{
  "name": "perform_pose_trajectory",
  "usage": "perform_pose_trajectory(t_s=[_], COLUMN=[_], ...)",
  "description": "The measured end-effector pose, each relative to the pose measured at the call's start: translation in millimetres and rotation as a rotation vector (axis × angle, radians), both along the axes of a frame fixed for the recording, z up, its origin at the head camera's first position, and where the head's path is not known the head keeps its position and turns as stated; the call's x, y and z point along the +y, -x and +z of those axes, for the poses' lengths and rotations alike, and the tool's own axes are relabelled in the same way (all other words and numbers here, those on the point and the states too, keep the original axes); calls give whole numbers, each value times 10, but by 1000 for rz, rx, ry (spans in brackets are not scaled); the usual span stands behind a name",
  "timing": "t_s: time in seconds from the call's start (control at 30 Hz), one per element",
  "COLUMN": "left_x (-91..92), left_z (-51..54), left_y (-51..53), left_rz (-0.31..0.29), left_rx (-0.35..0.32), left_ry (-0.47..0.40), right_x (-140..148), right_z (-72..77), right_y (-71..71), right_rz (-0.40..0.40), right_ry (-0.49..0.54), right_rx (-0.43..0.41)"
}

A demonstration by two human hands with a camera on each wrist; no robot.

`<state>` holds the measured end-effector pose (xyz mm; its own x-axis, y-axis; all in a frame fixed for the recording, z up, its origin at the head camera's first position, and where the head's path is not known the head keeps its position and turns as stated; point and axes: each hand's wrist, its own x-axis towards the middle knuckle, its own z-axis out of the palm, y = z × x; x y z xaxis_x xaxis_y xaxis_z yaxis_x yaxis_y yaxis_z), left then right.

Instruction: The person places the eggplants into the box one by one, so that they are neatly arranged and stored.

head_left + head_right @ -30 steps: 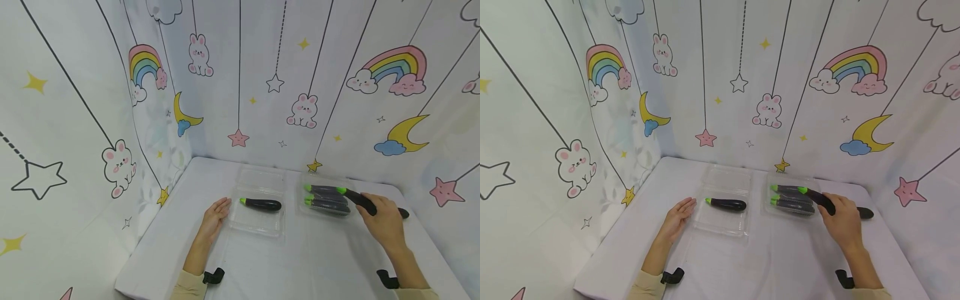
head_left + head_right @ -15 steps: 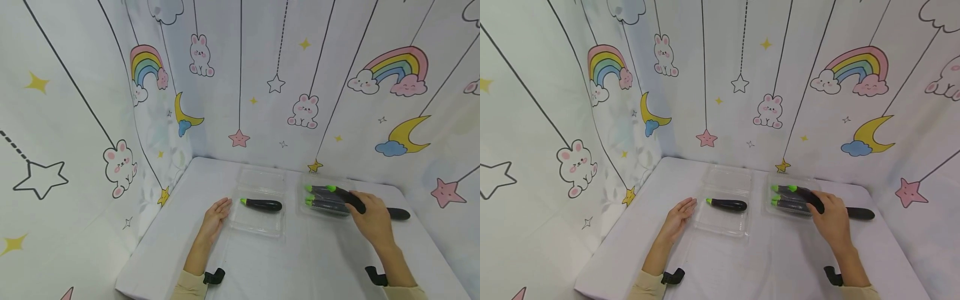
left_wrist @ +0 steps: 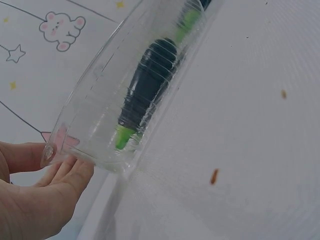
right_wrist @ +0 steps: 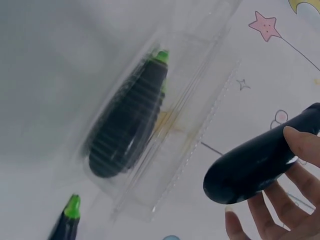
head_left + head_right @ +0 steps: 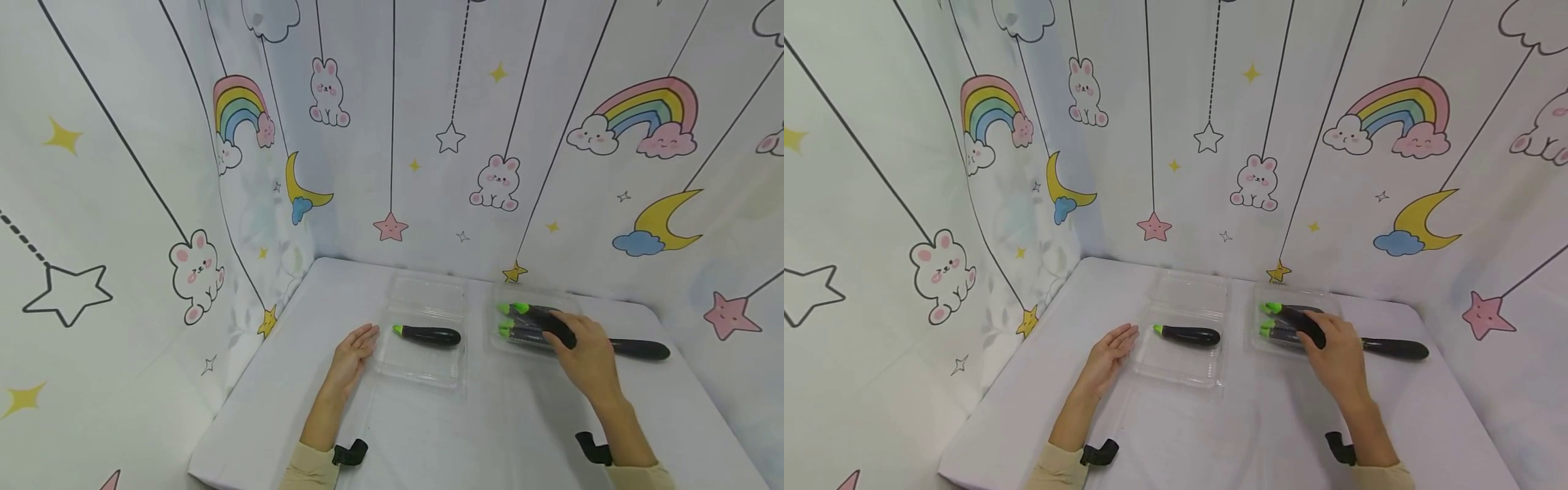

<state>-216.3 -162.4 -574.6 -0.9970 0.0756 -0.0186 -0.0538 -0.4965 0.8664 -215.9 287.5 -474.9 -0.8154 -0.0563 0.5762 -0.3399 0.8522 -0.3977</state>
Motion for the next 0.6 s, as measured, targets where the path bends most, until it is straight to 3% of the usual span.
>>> perform_pose_trajectory(t_s=[0.3, 0.6], left_x=[3, -16], left_z=[-13, -10], left_y=[-2, -15], left_rz=[-19, -7], left_rx=[-1, -20], left_ry=[21, 14], right_x=[-195, -480], right_z=[-62, -104], right_y=[-13, -12], right_rz=[73, 117], right_ry=[20, 37], right_rx=[71, 49])
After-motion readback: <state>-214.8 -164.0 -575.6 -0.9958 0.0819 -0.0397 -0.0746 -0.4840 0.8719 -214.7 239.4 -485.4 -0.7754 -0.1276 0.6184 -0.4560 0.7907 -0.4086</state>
